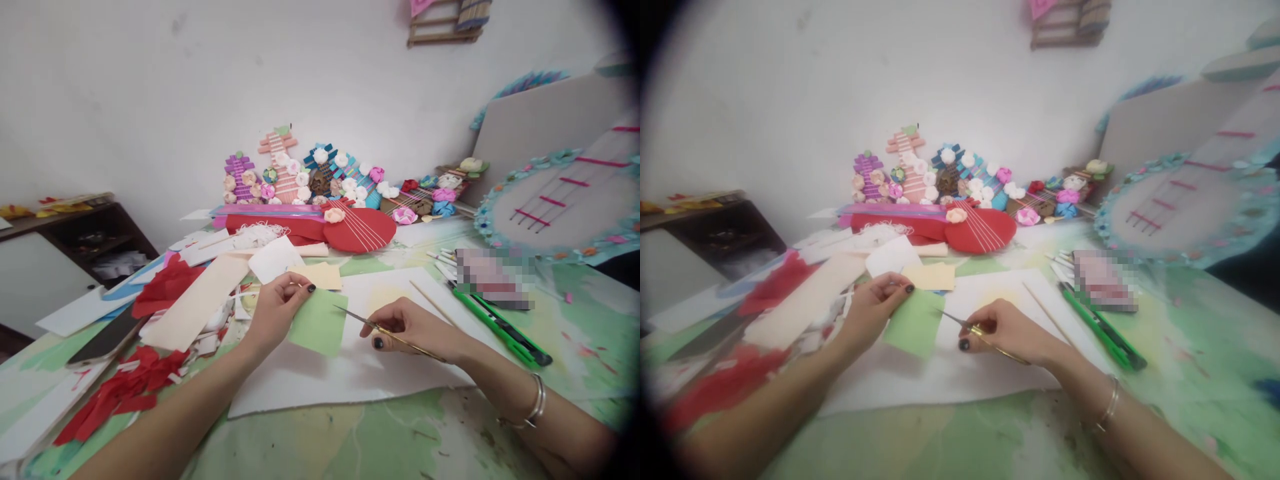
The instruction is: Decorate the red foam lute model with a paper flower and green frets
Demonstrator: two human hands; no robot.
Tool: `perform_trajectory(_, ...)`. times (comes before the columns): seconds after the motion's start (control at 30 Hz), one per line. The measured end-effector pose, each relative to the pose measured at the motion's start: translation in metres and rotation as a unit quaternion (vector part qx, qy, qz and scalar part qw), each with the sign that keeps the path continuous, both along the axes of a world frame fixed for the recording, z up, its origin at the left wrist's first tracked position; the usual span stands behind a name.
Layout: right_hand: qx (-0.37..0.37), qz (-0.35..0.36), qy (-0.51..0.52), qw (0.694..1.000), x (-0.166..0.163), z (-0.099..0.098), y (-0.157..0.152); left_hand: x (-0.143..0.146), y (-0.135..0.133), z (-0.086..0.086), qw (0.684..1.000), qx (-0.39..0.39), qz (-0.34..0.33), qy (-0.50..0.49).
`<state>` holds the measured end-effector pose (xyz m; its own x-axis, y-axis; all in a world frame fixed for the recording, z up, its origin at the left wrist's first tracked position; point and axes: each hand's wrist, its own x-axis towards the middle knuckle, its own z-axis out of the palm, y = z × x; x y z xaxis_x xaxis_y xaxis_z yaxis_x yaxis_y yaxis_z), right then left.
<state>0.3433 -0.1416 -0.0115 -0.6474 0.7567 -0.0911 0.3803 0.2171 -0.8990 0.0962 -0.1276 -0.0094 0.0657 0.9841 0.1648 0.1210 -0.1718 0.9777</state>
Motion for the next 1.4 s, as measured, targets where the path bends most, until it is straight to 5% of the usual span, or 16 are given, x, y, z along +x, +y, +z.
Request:
perform_trajectory(0.57,-0.025,-0.015,0.016,0.999,-0.0005,0.0017,-0.0006,0.0017,-0.0026,-0.0017,0.997,0.035,-0.014,0.072)
perform_trajectory(0.77,-0.040,-0.035,0.024,0.998,-0.0011,0.0040,-0.0008,0.0020,-0.0028,-0.0014,0.999,0.020,-0.045,0.013)
perform_trajectory(1.07,-0.046,-0.060,0.028,0.997,-0.0008,0.0057,0.0001,0.0035,-0.0044,-0.0009,0.974,-0.128,-0.146,-0.118)
perform_trajectory(1.4,-0.062,-0.098,0.030,0.993,0.0011,0.0051,0.0021,0.0053,-0.0041,-0.0074,0.943,-0.233,-0.207,-0.118)
